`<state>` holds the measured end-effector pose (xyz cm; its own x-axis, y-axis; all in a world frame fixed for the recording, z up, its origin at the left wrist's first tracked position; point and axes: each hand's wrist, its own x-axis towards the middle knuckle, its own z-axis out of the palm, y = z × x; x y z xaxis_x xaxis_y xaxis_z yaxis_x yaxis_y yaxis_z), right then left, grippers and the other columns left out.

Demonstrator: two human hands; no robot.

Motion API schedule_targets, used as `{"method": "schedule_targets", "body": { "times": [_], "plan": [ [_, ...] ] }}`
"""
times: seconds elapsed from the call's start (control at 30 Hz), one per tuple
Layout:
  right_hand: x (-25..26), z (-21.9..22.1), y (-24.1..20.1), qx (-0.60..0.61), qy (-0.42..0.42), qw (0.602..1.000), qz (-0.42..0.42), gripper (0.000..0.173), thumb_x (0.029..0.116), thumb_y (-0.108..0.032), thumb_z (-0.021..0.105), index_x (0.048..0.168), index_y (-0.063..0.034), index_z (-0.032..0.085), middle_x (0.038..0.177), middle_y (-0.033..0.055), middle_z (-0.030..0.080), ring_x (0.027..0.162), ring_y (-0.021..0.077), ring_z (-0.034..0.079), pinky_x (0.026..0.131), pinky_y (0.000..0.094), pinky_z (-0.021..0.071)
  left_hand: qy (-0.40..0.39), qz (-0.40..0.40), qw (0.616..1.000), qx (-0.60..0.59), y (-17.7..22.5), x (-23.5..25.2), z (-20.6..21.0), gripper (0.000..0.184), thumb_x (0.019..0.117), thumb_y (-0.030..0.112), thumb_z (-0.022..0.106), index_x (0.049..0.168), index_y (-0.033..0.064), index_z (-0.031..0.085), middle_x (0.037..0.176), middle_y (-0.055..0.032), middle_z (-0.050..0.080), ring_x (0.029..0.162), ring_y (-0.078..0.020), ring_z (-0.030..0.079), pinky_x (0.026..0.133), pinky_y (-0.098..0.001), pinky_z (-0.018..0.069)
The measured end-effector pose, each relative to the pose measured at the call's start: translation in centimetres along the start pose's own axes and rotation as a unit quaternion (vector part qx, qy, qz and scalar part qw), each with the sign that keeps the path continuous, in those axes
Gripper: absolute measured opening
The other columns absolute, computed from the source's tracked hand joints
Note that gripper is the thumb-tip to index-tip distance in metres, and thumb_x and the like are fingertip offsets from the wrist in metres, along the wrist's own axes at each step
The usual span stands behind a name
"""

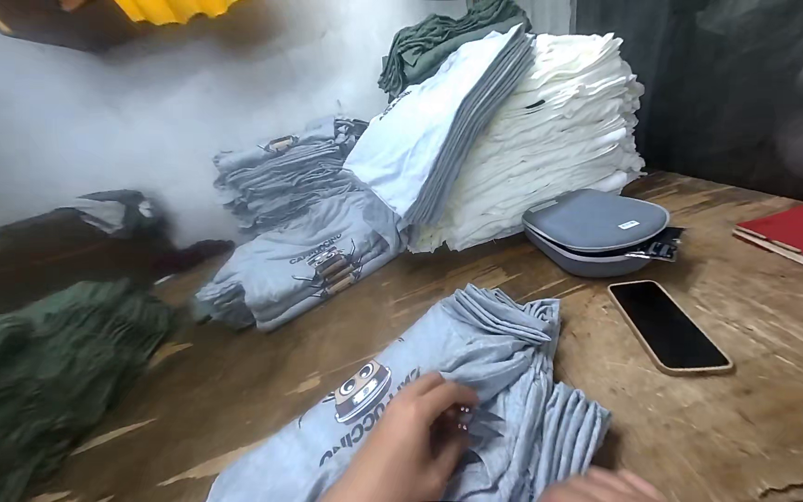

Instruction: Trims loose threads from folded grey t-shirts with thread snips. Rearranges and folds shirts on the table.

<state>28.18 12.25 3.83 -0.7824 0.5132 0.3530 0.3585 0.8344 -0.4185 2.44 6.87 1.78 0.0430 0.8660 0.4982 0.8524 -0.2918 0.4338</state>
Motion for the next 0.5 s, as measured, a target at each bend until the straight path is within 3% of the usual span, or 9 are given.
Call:
{"method": "schedule_targets", "body": {
  "times": [0.1,0.2,0.27,0.43,0.5],
  "plan": [
    [1.7,1.7,0.3,-0.032,0.102,0.994,-0.018,0.018,0.0987,-0.019,0.065,0.099,-0.0126,0.081,0.090,0.0108,0.073,0.084,0.0318,0.068,0.072,0.0472,0.0554,0.009,0.004,1.000,0.000,-0.1,-0.2,-0.8,0.036,0.0888,0.027,0.075,0.124,0.0184,0.073,0.105,-0.0007,0.071,0.096,-0.0111,0.067,0.086,-0.0320,0.0577],
    [2.9,3.5,1.9,-0.025,0.124,0.987,-0.097,0.018,0.0933,-0.009,0.066,0.097,-0.0173,0.081,0.096,0.0106,0.072,0.084,0.0292,0.067,0.071,0.0435,0.0548,0.031,0.042,0.998,0.035,-0.2,-0.2,-1.3,0.027,0.0914,0.028,0.072,0.117,0.0195,0.076,0.102,0.0025,0.074,0.094,-0.0123,0.068,0.084,-0.0331,0.0563],
    [3.0,4.0,2.4,0.002,0.138,0.985,-0.107,0.014,0.0946,-0.012,0.066,0.092,-0.0164,0.079,0.095,0.0100,0.071,0.085,0.0276,0.066,0.073,0.0416,0.0542,0.032,0.066,0.995,0.062,0.0,-0.2,-1.5,0.023,0.0916,0.025,0.071,0.114,0.0210,0.077,0.102,0.0041,0.075,0.093,-0.0143,0.068,0.082,-0.0367,0.0549],
    [2.3,4.0,3.7,0.109,0.098,0.980,-0.131,0.027,0.1027,-0.020,0.050,0.088,-0.0088,0.070,0.098,0.0151,0.066,0.096,0.0310,0.063,0.085,0.0447,0.0503,0.011,0.097,0.989,0.115,1.0,-0.3,-1.9,0.018,0.0961,0.025,0.067,0.111,0.0258,0.076,0.105,0.0073,0.074,0.093,-0.0155,0.065,0.079,-0.0394,0.0487],
    [1.4,2.9,4.5,0.121,0.009,0.979,-0.164,0.029,0.0937,-0.026,0.052,0.085,-0.0084,0.073,0.095,0.0151,0.069,0.093,0.0337,0.063,0.087,0.0525,0.0459,0.004,0.093,0.989,0.116,1.1,-0.4,-1.9,0.017,0.0957,0.024,0.067,0.111,0.0252,0.075,0.105,0.0067,0.074,0.094,-0.0164,0.065,0.080,-0.0396,0.0490]
  ]
}}
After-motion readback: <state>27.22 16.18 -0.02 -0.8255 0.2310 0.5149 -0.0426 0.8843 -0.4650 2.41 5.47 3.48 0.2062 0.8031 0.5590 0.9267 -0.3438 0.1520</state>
